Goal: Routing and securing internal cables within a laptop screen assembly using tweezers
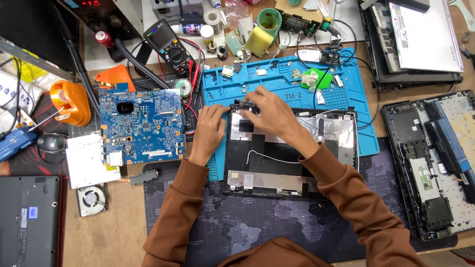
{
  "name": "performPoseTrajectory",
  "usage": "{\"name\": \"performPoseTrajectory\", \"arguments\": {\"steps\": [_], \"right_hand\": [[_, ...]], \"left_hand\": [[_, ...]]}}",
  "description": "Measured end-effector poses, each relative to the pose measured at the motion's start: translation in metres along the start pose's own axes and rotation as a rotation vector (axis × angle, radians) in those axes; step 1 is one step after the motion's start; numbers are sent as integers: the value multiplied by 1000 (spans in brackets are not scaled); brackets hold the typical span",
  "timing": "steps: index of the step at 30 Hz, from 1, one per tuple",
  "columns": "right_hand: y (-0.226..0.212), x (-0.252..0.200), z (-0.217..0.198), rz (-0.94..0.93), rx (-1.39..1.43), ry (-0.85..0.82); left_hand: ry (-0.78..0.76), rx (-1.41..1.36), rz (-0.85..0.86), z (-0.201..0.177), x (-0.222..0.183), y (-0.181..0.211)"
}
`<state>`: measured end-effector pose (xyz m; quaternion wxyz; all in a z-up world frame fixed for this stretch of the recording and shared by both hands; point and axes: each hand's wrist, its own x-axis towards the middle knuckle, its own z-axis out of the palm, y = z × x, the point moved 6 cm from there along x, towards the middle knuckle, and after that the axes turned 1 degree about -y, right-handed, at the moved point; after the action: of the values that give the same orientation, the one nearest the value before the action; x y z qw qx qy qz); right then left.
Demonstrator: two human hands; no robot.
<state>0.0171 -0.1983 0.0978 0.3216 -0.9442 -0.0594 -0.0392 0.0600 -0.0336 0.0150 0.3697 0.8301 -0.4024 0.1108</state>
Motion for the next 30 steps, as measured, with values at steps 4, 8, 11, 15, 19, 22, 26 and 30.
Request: {"name": "performPoseTrajectory", "arguments": {"steps": [4,8,11,15,19,22,26,30], "right_hand": [[19,10,24,51,-82,-80],[31,18,36,74,-122,-115],[34,24,40,77,-146,-118],[27,30,41,63,-163,-137],[28,34,45,38,-211,-145],[29,36,40,26,-205,-151],[31,35,23,49,-43,-184],[27,26,3,67,65,-123]], "left_hand": [[10,37,33,1,1,0],[-37,22,9,2,2,1],[-47,15,13,3,4,0],[-53,18,16,2,4,0],[-49,-58,-12,0,3,-3],[-34,-96,-23,0,4,-6],[-39,-45,-17,1,4,-2],[-66,47,28,-2,7,9]]}}
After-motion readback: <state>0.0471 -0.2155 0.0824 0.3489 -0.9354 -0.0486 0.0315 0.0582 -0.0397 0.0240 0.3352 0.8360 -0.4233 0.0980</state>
